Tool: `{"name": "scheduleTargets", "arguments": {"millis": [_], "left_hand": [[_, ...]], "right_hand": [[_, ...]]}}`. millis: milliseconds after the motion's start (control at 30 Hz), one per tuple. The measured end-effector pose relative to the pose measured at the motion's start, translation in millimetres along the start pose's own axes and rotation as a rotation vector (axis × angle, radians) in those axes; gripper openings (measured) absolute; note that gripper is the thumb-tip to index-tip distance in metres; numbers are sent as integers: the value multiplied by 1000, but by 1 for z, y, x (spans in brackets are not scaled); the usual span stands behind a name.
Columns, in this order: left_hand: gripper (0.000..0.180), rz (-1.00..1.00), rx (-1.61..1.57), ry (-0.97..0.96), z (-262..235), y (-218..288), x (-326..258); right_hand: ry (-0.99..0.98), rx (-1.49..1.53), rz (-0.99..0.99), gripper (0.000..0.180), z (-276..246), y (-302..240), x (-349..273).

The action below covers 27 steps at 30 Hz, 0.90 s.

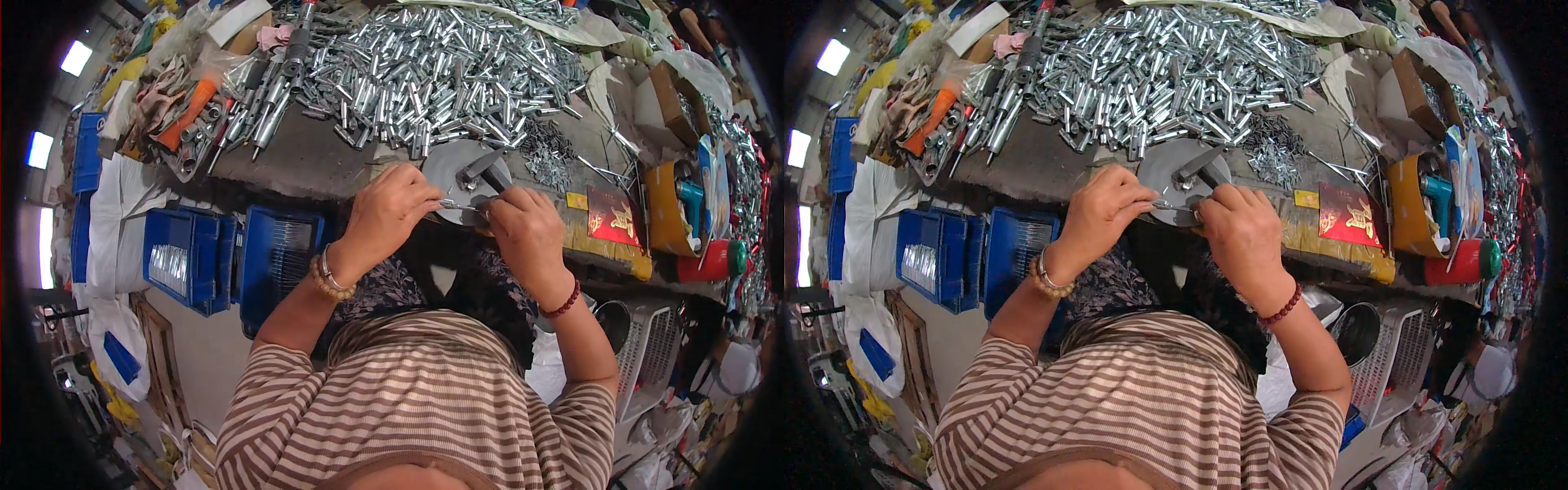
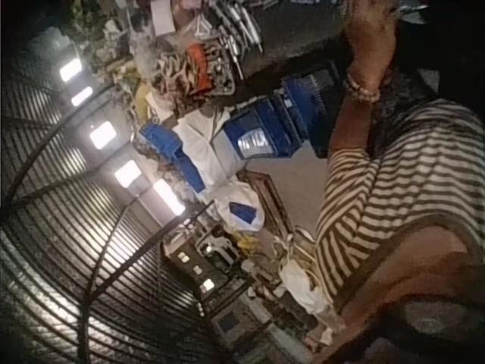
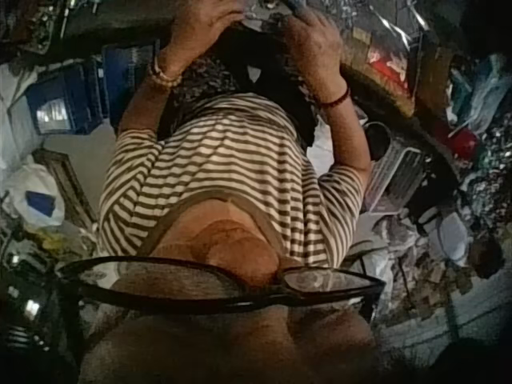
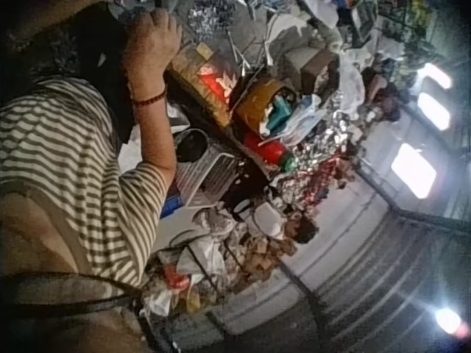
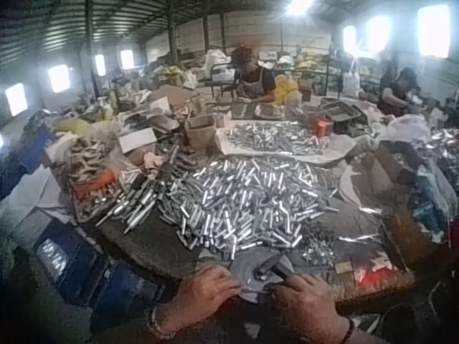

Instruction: The person assembles metal components by inserting pins into metal tubes and hammering them on a round metal platform, then places the assembled pieces into a blue tray.

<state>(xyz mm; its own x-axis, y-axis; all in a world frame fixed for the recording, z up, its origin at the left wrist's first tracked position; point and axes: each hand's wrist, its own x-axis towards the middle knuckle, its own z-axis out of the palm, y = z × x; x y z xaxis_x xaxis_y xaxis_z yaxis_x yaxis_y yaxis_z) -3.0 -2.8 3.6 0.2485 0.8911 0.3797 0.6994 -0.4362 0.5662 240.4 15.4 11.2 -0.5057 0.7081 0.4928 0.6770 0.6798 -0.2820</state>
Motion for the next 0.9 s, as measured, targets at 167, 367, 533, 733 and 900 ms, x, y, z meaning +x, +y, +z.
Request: {"name": "scheduleTargets", "arguments": {"millis": [167, 367, 533, 733, 900], "left_hand": [[15, -1, -16, 17, 1, 0, -1], [17, -34, -49, 7, 4, -2, -2], [18, -3, -31, 21, 4, -3, -3], [15, 51, 30, 46, 5, -4, -4], [14, 63, 31, 58, 3, -3, -4]], "right_hand": [[3, 15, -3, 7, 2, 2, 2], [-44, 49, 24, 6, 3, 4, 9], [-67, 138, 37, 13, 7, 7, 15], [-19, 185, -85, 14, 17, 2, 45], [-184, 11, -370, 4, 15, 0, 60]]}}
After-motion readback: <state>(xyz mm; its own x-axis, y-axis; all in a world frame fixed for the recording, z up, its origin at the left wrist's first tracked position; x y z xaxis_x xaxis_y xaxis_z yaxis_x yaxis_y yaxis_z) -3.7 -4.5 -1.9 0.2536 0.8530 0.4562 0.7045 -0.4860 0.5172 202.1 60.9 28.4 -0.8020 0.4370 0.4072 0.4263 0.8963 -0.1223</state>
